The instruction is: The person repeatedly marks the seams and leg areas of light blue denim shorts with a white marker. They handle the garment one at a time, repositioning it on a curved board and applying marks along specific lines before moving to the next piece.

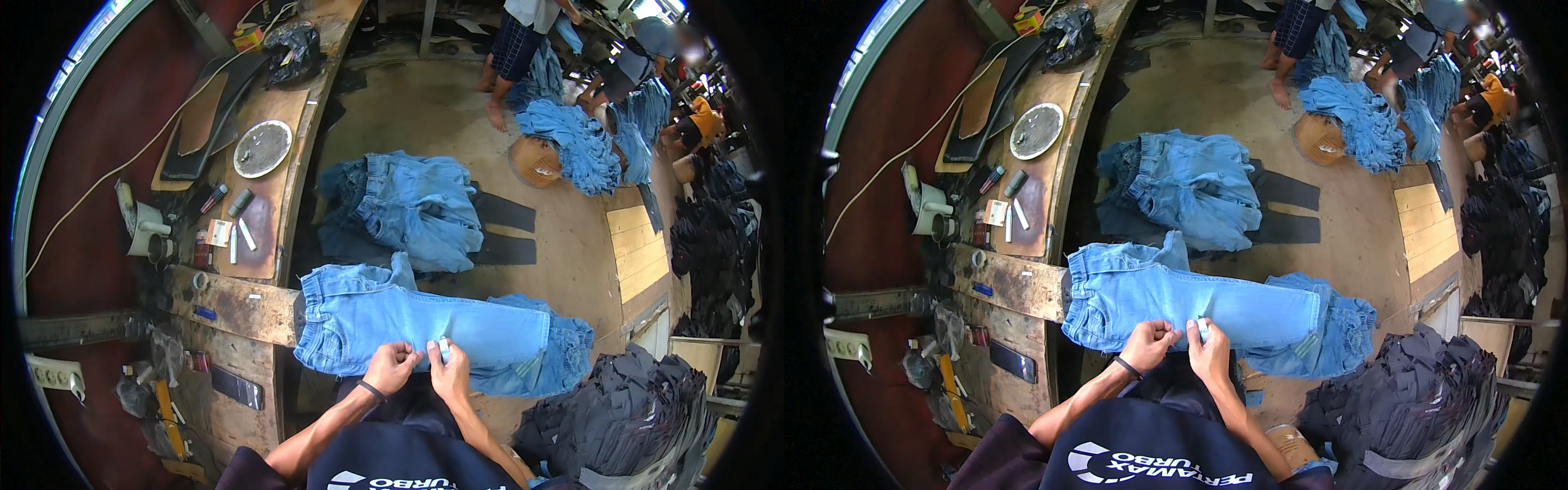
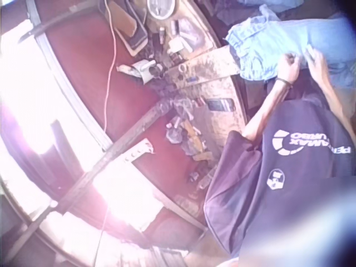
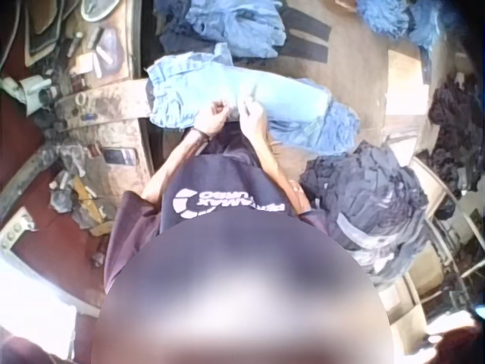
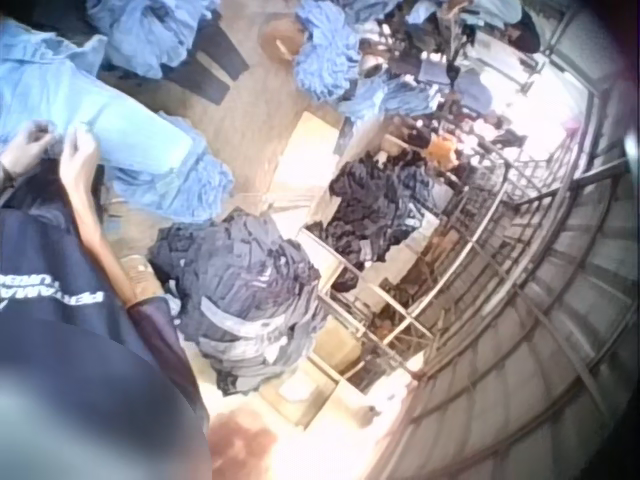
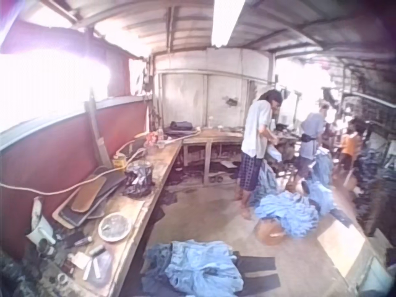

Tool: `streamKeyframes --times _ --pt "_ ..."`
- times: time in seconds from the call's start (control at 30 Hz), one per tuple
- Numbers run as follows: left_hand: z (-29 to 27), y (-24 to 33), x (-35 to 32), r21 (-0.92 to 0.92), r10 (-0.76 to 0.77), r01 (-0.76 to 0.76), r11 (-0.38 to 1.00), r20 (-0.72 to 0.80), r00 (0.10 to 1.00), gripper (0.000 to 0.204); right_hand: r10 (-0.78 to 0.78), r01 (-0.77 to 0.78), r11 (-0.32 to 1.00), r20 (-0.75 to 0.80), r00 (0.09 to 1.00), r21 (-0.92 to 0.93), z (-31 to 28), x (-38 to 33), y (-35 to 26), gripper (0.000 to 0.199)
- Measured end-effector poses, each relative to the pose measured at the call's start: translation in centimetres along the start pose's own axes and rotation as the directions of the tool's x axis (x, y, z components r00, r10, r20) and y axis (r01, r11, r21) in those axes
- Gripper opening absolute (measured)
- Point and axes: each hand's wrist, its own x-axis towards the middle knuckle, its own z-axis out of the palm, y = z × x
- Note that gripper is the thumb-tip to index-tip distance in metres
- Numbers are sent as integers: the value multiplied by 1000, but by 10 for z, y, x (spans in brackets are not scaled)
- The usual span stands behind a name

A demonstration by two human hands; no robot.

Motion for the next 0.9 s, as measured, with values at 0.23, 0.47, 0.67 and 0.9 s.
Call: streamKeyframes --times 0.23,0.47,0.67,0.9 --pt "3 -13 -16 -541 78 -82 837 -31 996 17 26 -9 973 -72 997 232 9 -2 17 38" --pt "-19 -14 -11 -437 -64 124 891 150 987 19 209 -202 886 29 978 417 7 -1 19 39" --pt "-8 -16 -15 -272 94 -65 960 95 991 17 157 -138 941 -38 987 311 10 4 24 41" --pt "-37 -3 -13 -443 4 188 877 398 917 39 29 -29 1000 1 1000 -2 -34 1 -34 29"
